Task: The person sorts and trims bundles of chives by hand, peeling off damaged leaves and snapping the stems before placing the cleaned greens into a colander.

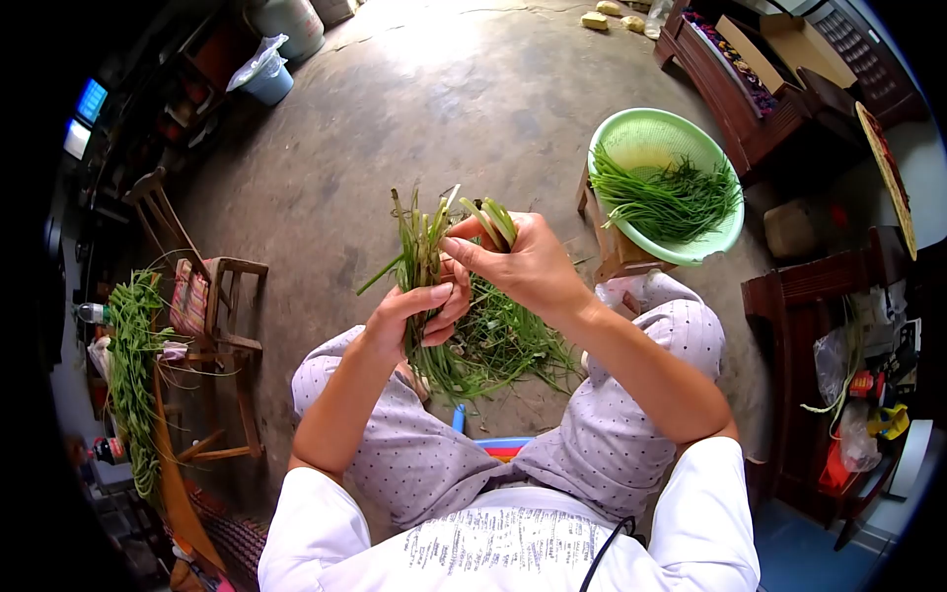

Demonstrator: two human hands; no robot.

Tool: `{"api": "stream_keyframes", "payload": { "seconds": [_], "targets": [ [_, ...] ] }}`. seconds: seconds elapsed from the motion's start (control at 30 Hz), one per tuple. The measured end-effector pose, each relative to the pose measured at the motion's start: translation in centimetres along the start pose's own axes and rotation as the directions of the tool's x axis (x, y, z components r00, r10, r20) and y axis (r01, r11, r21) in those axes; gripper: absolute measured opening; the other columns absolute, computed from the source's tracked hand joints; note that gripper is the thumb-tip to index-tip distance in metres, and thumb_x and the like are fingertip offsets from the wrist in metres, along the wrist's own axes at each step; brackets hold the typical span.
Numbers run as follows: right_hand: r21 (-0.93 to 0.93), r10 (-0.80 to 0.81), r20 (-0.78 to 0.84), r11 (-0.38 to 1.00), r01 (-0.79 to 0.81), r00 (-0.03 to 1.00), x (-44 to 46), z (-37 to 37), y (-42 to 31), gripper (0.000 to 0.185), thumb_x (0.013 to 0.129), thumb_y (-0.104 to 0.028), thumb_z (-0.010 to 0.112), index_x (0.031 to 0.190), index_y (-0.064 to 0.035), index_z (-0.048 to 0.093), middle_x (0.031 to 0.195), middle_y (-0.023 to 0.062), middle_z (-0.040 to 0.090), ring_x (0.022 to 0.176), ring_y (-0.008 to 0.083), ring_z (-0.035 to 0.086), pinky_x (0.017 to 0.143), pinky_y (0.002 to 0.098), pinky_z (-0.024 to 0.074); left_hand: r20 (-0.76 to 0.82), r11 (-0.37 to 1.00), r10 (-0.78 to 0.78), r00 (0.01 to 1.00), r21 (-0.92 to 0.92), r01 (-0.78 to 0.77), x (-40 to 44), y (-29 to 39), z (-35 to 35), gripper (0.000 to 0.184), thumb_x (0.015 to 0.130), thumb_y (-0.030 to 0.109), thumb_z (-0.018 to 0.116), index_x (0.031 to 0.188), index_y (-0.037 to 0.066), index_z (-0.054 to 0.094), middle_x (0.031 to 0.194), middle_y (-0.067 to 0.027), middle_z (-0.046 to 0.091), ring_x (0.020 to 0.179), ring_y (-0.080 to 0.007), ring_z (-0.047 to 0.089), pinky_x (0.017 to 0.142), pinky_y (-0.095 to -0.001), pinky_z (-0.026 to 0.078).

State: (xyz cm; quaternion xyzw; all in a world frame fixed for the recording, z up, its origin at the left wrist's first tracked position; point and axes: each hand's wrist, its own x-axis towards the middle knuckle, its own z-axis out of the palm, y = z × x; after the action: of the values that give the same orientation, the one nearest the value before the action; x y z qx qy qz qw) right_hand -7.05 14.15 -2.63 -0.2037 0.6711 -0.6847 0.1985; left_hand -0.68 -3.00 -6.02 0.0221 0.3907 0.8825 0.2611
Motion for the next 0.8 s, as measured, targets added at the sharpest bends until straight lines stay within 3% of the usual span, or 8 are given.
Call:
{"api": "stream_keyframes", "payload": {
  "seconds": [0.13, 0.3, 0.37, 0.5, 0.57, 0.67, 0.7, 0.8],
  "targets": [
    [-0.014, 0.020, -0.006, 1.000, -0.020, 1.000, 0.1, -0.1, -0.1, 0.022, 0.084, -0.018, 0.066, 0.092, 0.0030, 0.064, 0.072, 0.0001, 0.061, 0.065, 0.0041, 0.052, 0.056, 0.0204, 0.0415, -0.144, 0.991, 0.019, 0.989, 0.133, 0.000, 0.1, -0.2, 0.1, 0.021, 0.085, 0.021, 0.061, 0.099, 0.008, 0.052, 0.071, 0.0026, 0.047, 0.055, -0.0029, 0.044, 0.041, -0.0177, 0.036],
    [-0.008, 0.060, -0.026, 0.998, -0.060, 0.998, 0.1, -0.1, 0.0, 0.022, 0.084, -0.017, 0.066, 0.094, 0.0023, 0.063, 0.072, 0.0004, 0.061, 0.065, 0.0053, 0.053, 0.057, 0.0215, 0.0426, -0.084, 0.963, 0.008, 0.996, 0.270, 0.015, 0.0, -0.4, -0.2, 0.022, 0.086, 0.021, 0.060, 0.102, 0.007, 0.053, 0.072, 0.0026, 0.049, 0.060, -0.0025, 0.047, 0.043, -0.0178, 0.038],
    [0.096, 0.129, 0.008, 0.987, -0.129, 0.992, 0.1, -0.2, 0.2, 0.022, 0.085, -0.019, 0.064, 0.097, -0.0008, 0.062, 0.066, -0.0063, 0.051, 0.053, -0.0013, 0.040, 0.044, 0.0172, 0.0278, -0.090, 0.977, 0.067, 0.994, 0.207, -0.047, 0.0, -0.6, -0.2, 0.026, 0.088, 0.024, 0.058, 0.107, 0.007, 0.053, 0.071, 0.0015, 0.049, 0.058, -0.0035, 0.047, 0.044, -0.0181, 0.039],
    [0.172, 0.244, 0.004, 0.955, -0.242, 0.970, -0.1, -1.1, -0.5, 0.017, 0.084, -0.019, 0.065, 0.090, -0.0027, 0.063, 0.065, -0.0058, 0.053, 0.051, 0.0010, 0.043, 0.043, 0.0191, 0.0305, -0.277, 0.985, 0.164, 0.947, 0.101, -0.141, 0.0, -0.2, 0.2, 0.031, 0.092, 0.027, 0.051, 0.115, 0.005, 0.051, 0.079, -0.0062, 0.059, 0.056, -0.0074, 0.052, 0.047, -0.0214, 0.043],
    [0.228, 0.274, -0.042, 0.939, -0.258, 0.961, -0.2, -1.2, -0.6, 0.018, 0.085, -0.018, 0.064, 0.095, -0.0043, 0.058, 0.060, -0.0103, 0.042, 0.043, -0.0027, 0.029, 0.037, 0.0165, 0.0188, -0.305, 0.983, 0.179, 0.935, 0.095, -0.157, 0.2, 0.1, -0.1, 0.028, 0.093, 0.027, 0.050, 0.110, 0.005, 0.054, 0.087, -0.0112, 0.063, 0.066, -0.0111, 0.060, 0.053, -0.0238, 0.049],
    [0.271, 0.257, -0.081, 0.936, -0.226, 0.963, -0.2, -2.3, -1.0, 0.014, 0.085, -0.015, 0.063, 0.094, -0.0063, 0.057, 0.060, -0.0114, 0.039, 0.042, -0.0030, 0.029, 0.037, 0.0160, 0.0192, -0.454, 0.961, 0.247, 0.856, 0.000, -0.277, 0.2, 0.2, -1.4, 0.022, 0.093, 0.026, 0.048, 0.094, 0.006, 0.057, 0.100, -0.0156, 0.064, 0.084, -0.0180, 0.064, 0.071, -0.0307, 0.053],
    [0.324, 0.230, -0.084, 0.927, -0.192, 0.970, -0.2, -2.9, -1.3, 0.013, 0.085, -0.015, 0.063, 0.093, -0.0066, 0.057, 0.060, -0.0112, 0.040, 0.042, -0.0029, 0.028, 0.037, 0.0159, 0.0193, -0.409, 0.929, 0.353, 0.842, 0.048, -0.366, 0.2, 0.5, -2.1, 0.019, 0.093, 0.024, 0.049, 0.092, 0.006, 0.057, 0.094, -0.0125, 0.065, 0.086, -0.0187, 0.064, 0.073, -0.0314, 0.052],
    [0.319, 0.185, -0.134, 0.938, -0.134, 0.974, -0.3, -4.5, -1.5, 0.014, 0.085, -0.014, 0.064, 0.094, -0.0043, 0.058, 0.060, -0.0098, 0.043, 0.042, -0.0027, 0.029, 0.037, 0.0164, 0.0198, -0.615, 0.919, 0.333, 0.715, 0.042, -0.392, -0.8, 1.4, -4.3, 0.016, 0.091, 0.021, 0.053, 0.091, 0.006, 0.056, 0.067, -0.0010, 0.053, 0.065, -0.0119, 0.056, 0.063, -0.0272, 0.049]
  ]
}}
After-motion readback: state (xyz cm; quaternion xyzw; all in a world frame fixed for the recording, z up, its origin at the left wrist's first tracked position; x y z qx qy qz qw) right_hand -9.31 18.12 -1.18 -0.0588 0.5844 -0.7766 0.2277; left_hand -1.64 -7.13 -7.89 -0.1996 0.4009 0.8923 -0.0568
